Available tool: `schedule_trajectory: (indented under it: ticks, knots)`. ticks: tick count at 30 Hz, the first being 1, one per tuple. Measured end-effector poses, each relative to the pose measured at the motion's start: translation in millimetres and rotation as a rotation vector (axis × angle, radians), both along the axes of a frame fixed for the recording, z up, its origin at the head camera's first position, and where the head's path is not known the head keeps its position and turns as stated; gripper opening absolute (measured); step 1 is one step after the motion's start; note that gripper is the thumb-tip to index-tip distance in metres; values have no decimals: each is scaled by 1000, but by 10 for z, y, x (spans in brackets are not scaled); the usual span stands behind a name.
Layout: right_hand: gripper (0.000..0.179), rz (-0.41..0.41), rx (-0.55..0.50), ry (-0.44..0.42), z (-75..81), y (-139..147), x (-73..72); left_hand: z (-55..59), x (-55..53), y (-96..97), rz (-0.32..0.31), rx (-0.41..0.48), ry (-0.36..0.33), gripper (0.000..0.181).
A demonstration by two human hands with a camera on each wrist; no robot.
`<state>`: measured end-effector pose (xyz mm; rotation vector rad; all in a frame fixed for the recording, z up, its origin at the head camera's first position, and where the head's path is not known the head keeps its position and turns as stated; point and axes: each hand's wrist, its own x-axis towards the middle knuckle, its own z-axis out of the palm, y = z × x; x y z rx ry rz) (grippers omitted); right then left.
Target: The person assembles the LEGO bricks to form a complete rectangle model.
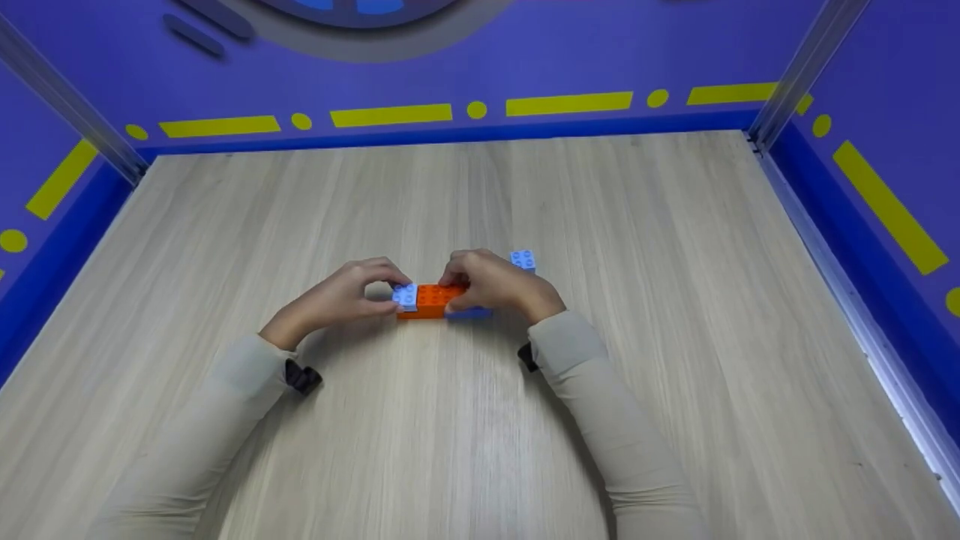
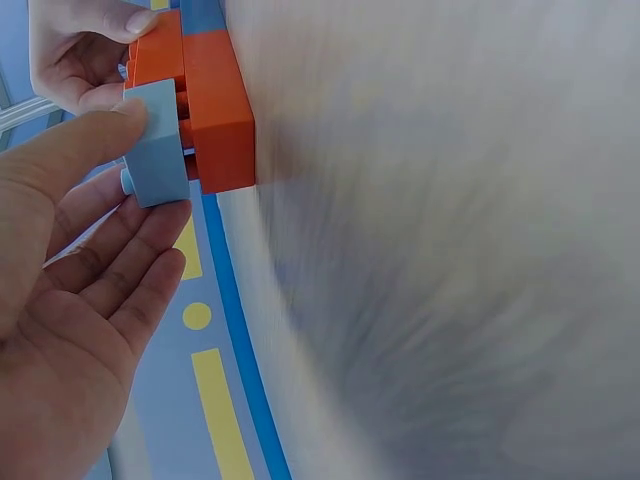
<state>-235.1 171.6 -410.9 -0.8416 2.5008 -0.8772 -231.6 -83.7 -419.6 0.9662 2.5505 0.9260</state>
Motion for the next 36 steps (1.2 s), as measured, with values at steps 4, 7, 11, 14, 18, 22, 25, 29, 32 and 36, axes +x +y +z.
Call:
schedule_trajectory:
  ticks: [4,7,11,14,18,22,25,29,32,36]
  knots:
    - [30,-2,-1,-1,7,-3,1,8,-3,3,3,-3,-12,29]
    - [29,4,-12,6,11,-1,2,13,-5,8,11,0,-27,29]
    - [29,6,-23,7,12,5,1,18,0,17,22,8,-37,28]
    - [29,2,-18,7,14,8,1,23,4,22,25,7,-37,29]
    - [30,-2,-12,8,14,7,4,24,0,32,35,-3,-40,29]
    - [30,-6,-11,0,6,1,5,17,-8,38,39,-11,-37,30]
    - [30,-7,-13,-7,6,-3,6,13,-10,36,39,-14,-42,30]
    - [30,-12,-16,-14,9,-6,6,15,-14,35,36,-16,-42,30]
    - [29,-15,-16,-16,10,-8,6,14,-16,32,28,-14,-36,30]
    - [29,-18,-17,-19,8,-10,5,7,-15,28,24,-4,-33,30]
